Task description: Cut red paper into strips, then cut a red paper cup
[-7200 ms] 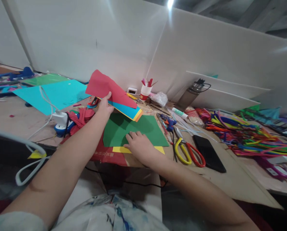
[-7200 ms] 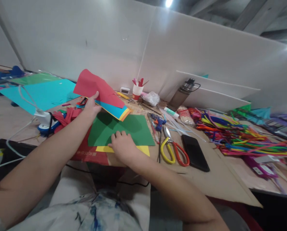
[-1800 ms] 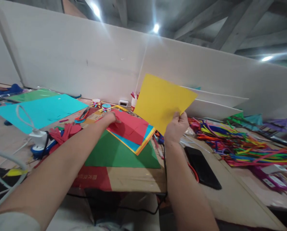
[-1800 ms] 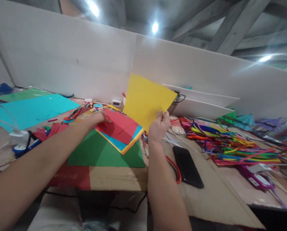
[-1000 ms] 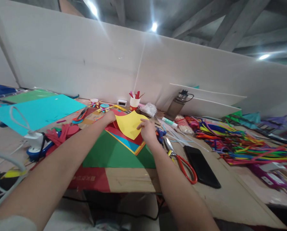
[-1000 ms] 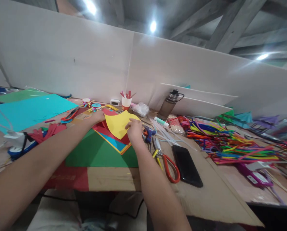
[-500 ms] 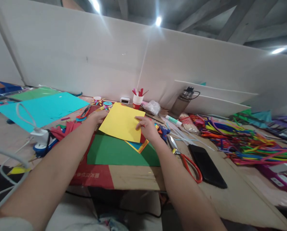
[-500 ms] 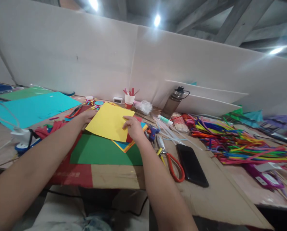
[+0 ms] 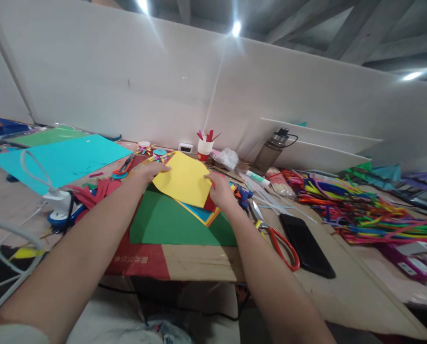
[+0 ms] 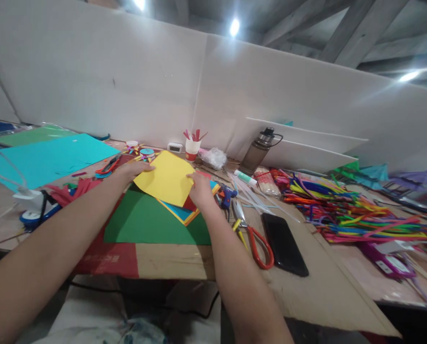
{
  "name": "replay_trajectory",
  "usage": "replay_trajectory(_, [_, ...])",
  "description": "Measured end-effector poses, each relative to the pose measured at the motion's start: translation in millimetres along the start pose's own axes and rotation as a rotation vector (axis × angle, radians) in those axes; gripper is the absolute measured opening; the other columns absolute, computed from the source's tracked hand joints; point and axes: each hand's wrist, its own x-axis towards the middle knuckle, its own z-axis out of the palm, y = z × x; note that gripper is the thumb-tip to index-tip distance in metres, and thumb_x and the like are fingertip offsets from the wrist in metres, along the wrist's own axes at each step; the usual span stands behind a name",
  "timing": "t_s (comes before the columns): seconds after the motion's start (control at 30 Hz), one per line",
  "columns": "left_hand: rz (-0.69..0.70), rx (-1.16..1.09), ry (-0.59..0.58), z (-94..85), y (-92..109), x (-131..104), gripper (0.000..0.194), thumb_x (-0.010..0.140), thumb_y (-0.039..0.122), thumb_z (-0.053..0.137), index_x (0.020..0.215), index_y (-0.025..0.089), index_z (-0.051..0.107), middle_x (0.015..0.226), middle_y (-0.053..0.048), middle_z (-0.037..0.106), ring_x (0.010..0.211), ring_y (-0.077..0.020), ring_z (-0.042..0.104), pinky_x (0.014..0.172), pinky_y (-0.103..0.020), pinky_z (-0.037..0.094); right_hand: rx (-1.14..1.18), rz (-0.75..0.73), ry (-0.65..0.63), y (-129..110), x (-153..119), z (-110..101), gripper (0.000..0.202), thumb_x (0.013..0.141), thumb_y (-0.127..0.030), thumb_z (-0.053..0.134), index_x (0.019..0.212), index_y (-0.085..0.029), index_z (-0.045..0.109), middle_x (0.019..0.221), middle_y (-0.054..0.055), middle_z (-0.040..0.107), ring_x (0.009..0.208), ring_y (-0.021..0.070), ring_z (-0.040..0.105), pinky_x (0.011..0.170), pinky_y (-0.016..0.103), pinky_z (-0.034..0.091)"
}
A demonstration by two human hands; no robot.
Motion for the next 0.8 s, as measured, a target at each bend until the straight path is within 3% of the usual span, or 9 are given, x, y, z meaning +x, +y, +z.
replay_trajectory(0.03, [-0.065,-0.061,-0.011,-2.3,-1,2,0.024,0.075,0.008,0.063,0.097,0.012,0.071,0.081,-0.017,0.074,0.075,-0.0303,0.073,0.076,-0.045,0.058,-0.003,0.026,0.060,2,1,-4,0.050,0.075,-0.001,0.045,0.119,-0.013,0.064,0.128,0.011,0.062,0.124,0.0216,0.053,0.108,0.036,0.035])
replay_trajectory(0.13, [0.001,-0.299,-0.031,-9.0,0,9,0.032,0.083,0.012,0.055,0.113,0.011,0.066,0.090,-0.016,0.075,0.081,-0.0258,0.073,0.083,-0.041,0.057,-0.021,0.121,0.104,5,2,-13,0.047,0.084,-0.021,0.055,0.129,-0.010,0.056,0.131,0.015,0.059,0.123,0.0265,0.052,0.107,0.040,0.035])
replay_trajectory(0.27, [0.047,-0.489,-0.006,-14.4,3,13,0.036,0.088,0.019,0.052,0.120,0.008,0.062,0.089,-0.015,0.075,0.085,-0.0245,0.072,0.090,-0.039,0.055,-0.104,0.090,-0.187,-2,-7,-12,0.063,0.081,-0.046,0.064,0.133,-0.013,0.054,0.134,0.017,0.056,0.127,0.0310,0.047,0.106,0.043,0.034])
replay_trajectory(0.37, [0.069,-0.547,0.001,-15.8,6,10,0.036,0.089,0.024,0.051,0.120,0.009,0.062,0.086,-0.012,0.075,0.088,-0.0245,0.072,0.091,-0.039,0.055,-0.237,0.049,-0.447,-16,-17,-4,0.067,0.081,-0.054,0.063,0.135,-0.016,0.052,0.138,0.018,0.051,0.128,0.0360,0.043,0.101,0.046,0.036])
replay_trajectory(0.57, [0.233,-0.626,-0.013,-16.2,7,-2,0.035,0.087,0.021,0.049,0.116,0.010,0.064,0.088,-0.008,0.075,0.092,-0.0224,0.071,0.093,-0.036,0.054,-0.437,0.027,-0.548,-45,-25,-2,0.047,0.092,-0.045,0.048,0.127,-0.013,0.057,0.129,0.023,0.055,0.117,0.0371,0.050,0.092,0.047,0.040])
replay_trajectory(0.67, [0.279,-0.668,-0.040,-15.3,13,-5,0.032,0.084,0.019,0.050,0.109,0.009,0.065,0.083,-0.008,0.075,0.083,-0.0218,0.072,0.091,-0.038,0.055,-0.495,0.013,-0.530,-54,-26,-1,0.041,0.094,-0.037,0.045,0.121,-0.012,0.060,0.120,0.022,0.060,0.113,0.0345,0.054,0.089,0.044,0.043])
replay_trajectory(0.8, [0.362,-0.793,-0.076,-13.2,29,-16,0.025,0.085,0.025,0.052,0.100,0.010,0.066,0.078,-0.007,0.075,0.077,-0.0216,0.072,0.089,-0.039,0.056,-0.565,0.047,-0.477,-56,-21,2,0.033,0.091,-0.017,0.040,0.113,-0.013,0.065,0.107,0.018,0.067,0.107,0.0302,0.060,0.083,0.037,0.046])
